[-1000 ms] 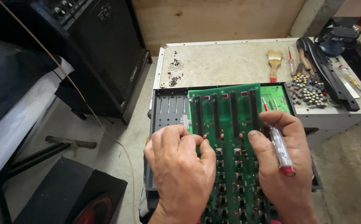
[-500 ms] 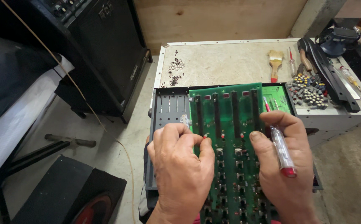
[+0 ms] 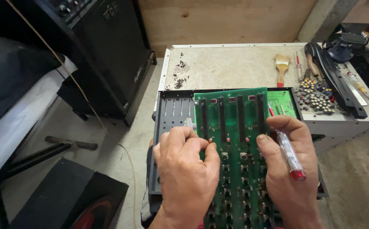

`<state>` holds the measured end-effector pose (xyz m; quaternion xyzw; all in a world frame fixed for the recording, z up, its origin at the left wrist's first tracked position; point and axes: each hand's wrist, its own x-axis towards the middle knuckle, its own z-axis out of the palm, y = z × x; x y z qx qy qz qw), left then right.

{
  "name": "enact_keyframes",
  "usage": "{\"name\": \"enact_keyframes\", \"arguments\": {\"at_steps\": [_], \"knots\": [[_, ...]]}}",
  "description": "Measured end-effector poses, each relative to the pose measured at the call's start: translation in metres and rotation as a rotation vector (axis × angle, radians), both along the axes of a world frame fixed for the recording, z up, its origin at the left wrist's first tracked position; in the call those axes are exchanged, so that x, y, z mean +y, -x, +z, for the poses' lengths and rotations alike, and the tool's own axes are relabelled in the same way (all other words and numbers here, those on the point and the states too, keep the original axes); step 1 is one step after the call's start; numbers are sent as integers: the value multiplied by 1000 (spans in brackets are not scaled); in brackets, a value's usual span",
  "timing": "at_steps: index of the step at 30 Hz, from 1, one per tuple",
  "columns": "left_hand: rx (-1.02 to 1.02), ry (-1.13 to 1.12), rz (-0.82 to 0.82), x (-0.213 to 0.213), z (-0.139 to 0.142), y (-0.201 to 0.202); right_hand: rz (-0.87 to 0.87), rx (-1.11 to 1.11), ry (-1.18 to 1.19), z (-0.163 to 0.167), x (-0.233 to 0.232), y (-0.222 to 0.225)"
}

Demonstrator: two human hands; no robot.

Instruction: The person holds a green circuit board with fader assemblies on their lap and uses a screwdriver to work on components along the board, repositioning the board and continuing to turn the screwdriver on different points across the board throughout the clip.

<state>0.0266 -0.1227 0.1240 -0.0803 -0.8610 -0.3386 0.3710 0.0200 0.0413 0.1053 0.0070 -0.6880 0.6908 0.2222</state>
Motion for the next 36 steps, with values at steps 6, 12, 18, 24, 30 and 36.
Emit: {"name": "enact_keyframes", "arguments": {"at_steps": [6,12,18,24,30,36], "knots": [[10,14,7,4,4,-2,18,-2,13,2,3,-1],[19,32,-6,2,5,-4,3,-1,-57,2,3,-5],[49,39,-26,-3,6,-3,41,5,-121,2,3,-3],[50,44,-36,-3,9,-4,55,-12,-61,5,1,-2],[56,39,-38,-3,8,-3,63,-8,-24,6,0,-1],[-44,-255,-206,-21,-11,-11,68,-35,241,2,-1,-5]]}}
